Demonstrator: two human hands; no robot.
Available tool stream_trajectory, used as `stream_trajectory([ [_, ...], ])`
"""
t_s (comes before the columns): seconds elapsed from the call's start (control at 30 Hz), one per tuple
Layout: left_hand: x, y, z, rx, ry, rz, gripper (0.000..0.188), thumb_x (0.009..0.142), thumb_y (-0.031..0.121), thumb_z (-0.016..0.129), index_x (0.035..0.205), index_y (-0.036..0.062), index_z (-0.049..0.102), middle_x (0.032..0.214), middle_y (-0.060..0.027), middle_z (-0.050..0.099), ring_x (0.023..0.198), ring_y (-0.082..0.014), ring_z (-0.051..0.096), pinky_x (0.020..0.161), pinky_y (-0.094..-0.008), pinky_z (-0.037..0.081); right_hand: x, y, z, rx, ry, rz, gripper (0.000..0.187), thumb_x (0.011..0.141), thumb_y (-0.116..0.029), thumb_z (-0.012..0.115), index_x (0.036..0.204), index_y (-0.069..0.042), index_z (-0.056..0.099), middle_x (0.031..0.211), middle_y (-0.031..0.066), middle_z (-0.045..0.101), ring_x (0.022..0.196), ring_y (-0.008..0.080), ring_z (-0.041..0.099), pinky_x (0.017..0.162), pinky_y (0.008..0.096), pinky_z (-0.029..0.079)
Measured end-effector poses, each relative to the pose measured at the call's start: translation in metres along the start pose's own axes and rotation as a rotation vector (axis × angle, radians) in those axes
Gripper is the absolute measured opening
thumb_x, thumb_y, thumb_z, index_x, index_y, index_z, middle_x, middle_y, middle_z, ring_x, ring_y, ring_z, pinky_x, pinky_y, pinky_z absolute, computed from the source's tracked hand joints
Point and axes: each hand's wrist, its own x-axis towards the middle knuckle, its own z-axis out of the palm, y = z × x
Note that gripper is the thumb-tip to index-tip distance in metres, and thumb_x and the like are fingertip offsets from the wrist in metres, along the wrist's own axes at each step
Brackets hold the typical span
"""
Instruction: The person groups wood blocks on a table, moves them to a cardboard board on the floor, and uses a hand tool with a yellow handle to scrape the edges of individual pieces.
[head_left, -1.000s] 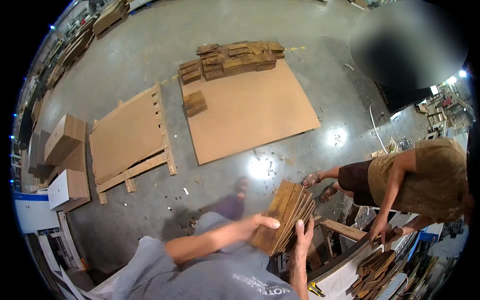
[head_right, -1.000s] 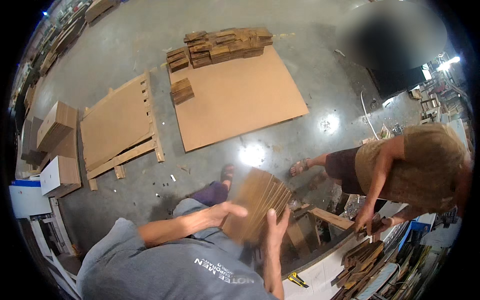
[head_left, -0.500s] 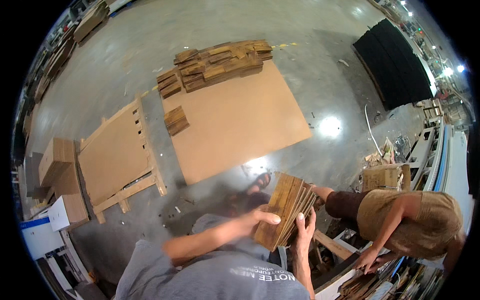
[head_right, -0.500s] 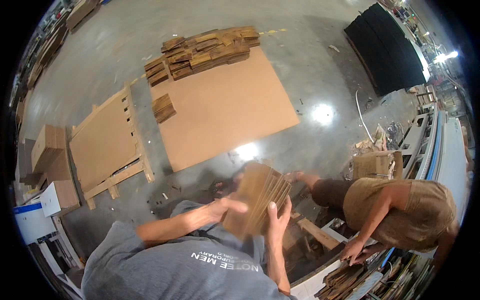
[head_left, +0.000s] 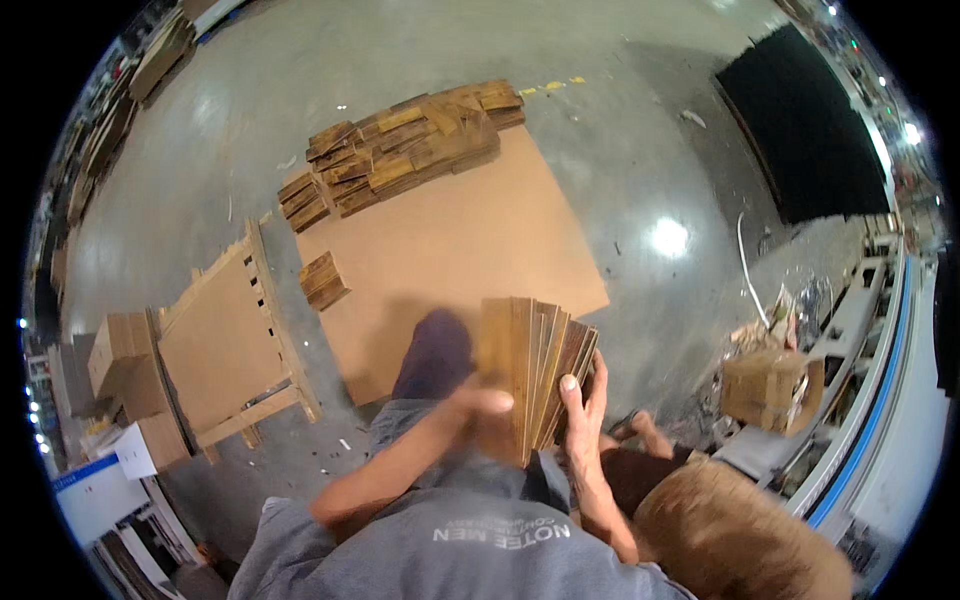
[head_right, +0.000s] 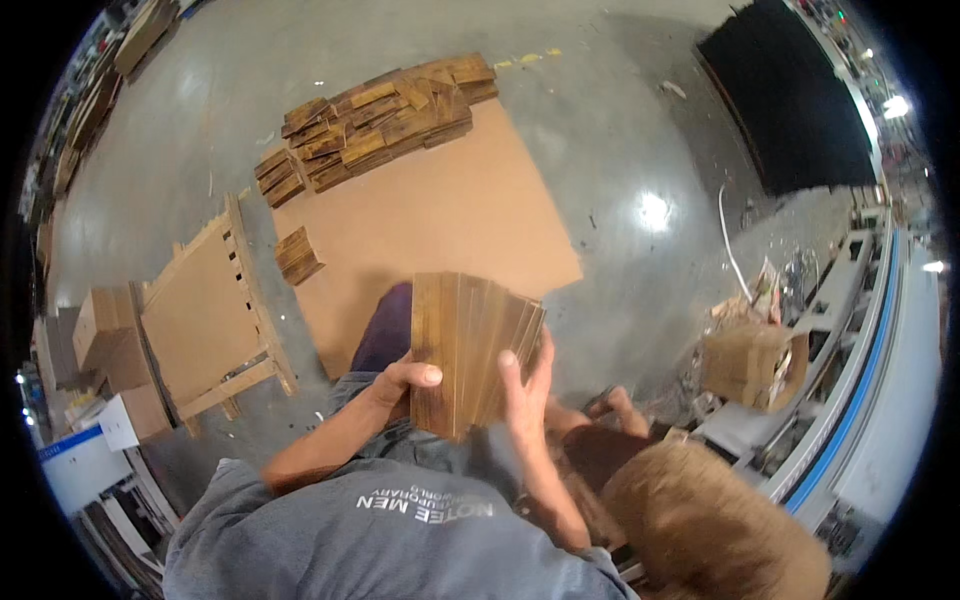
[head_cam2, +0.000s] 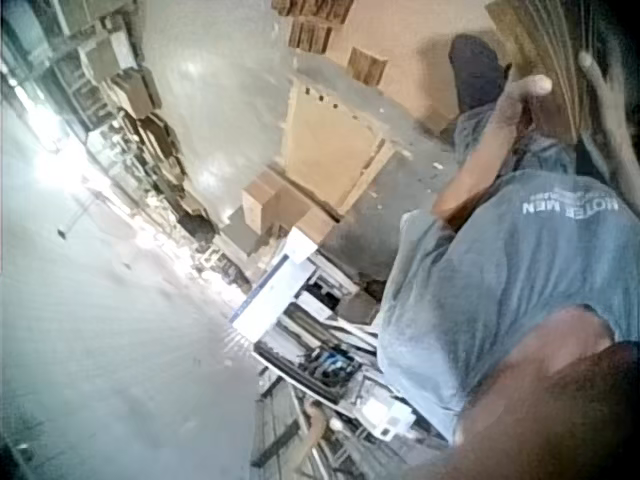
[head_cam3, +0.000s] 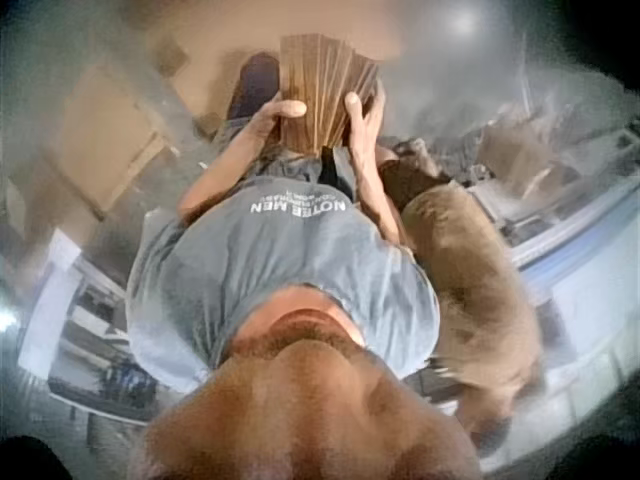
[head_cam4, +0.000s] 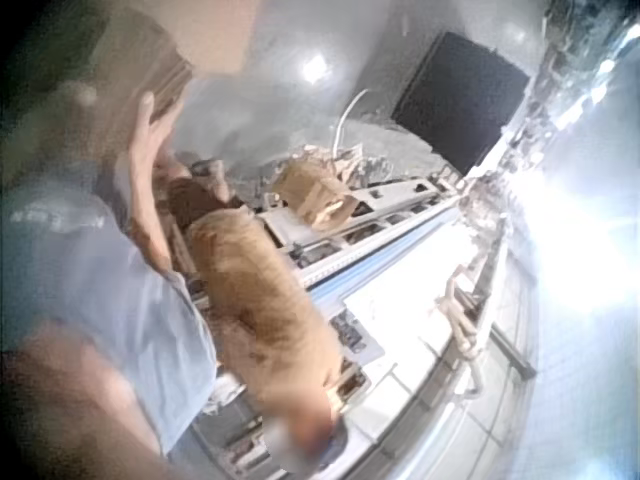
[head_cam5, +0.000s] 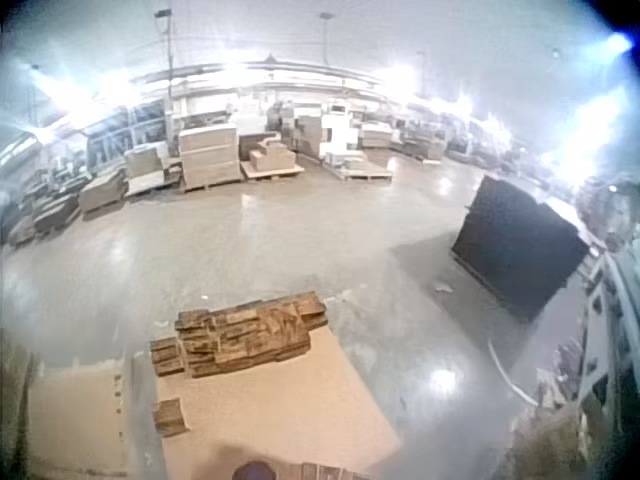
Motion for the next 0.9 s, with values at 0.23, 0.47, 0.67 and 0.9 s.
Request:
stream_trajectory([
  [0.23,0.111,0.095,0.005,-0.016,0.07,0.149,0.085,0.075,0.026,0.072,0.148,0.0015,0.037,0.133,-0.0158,0.055,0.124,-0.0273,0.055,0.102,-0.0436,0.048,0.162,-0.037,0.008,-0.04,-0.086,0.017,0.093,0.091,-0.042,0.068,0.155,0.006,0.02,0.155,0.026,0.034,0.144,0.0367,0.033,0.119,0.046,0.025],
  [0.47,0.246,0.202,-0.018,-0.14,0.084,0.168,0.08,0.077,0.021,0.071,0.147,-0.0007,0.038,0.134,-0.0147,0.056,0.124,-0.026,0.055,0.105,-0.0421,0.046,0.344,-0.089,0.031,-0.032,-0.135,0.137,0.093,0.091,-0.041,0.07,0.155,0.007,0.022,0.155,0.0266,0.035,0.144,0.0361,0.034,0.119,0.0474,0.026],
  [0.67,0.32,0.327,0.007,-0.179,0.168,0.14,0.081,0.073,0.022,0.071,0.146,0.0014,0.042,0.136,-0.0147,0.054,0.127,-0.0265,0.051,0.108,-0.0403,0.04,0.481,-0.146,0.044,-0.086,-0.177,0.18,0.096,0.09,-0.045,0.071,0.154,0.008,0.023,0.15,0.0265,0.041,0.138,0.0357,0.041,0.116,0.047,0.031],
  [0.9,0.396,0.433,0.038,-0.342,0.195,0.291,0.081,0.074,0.023,0.074,0.145,0.002,0.043,0.133,-0.0124,0.056,0.124,-0.0248,0.054,0.107,-0.0393,0.043,0.624,-0.218,0.066,-0.173,-0.341,0.139,0.097,0.088,-0.045,0.072,0.154,0.008,0.023,0.149,0.0266,0.041,0.138,0.0349,0.042,0.116,0.046,0.032],
])
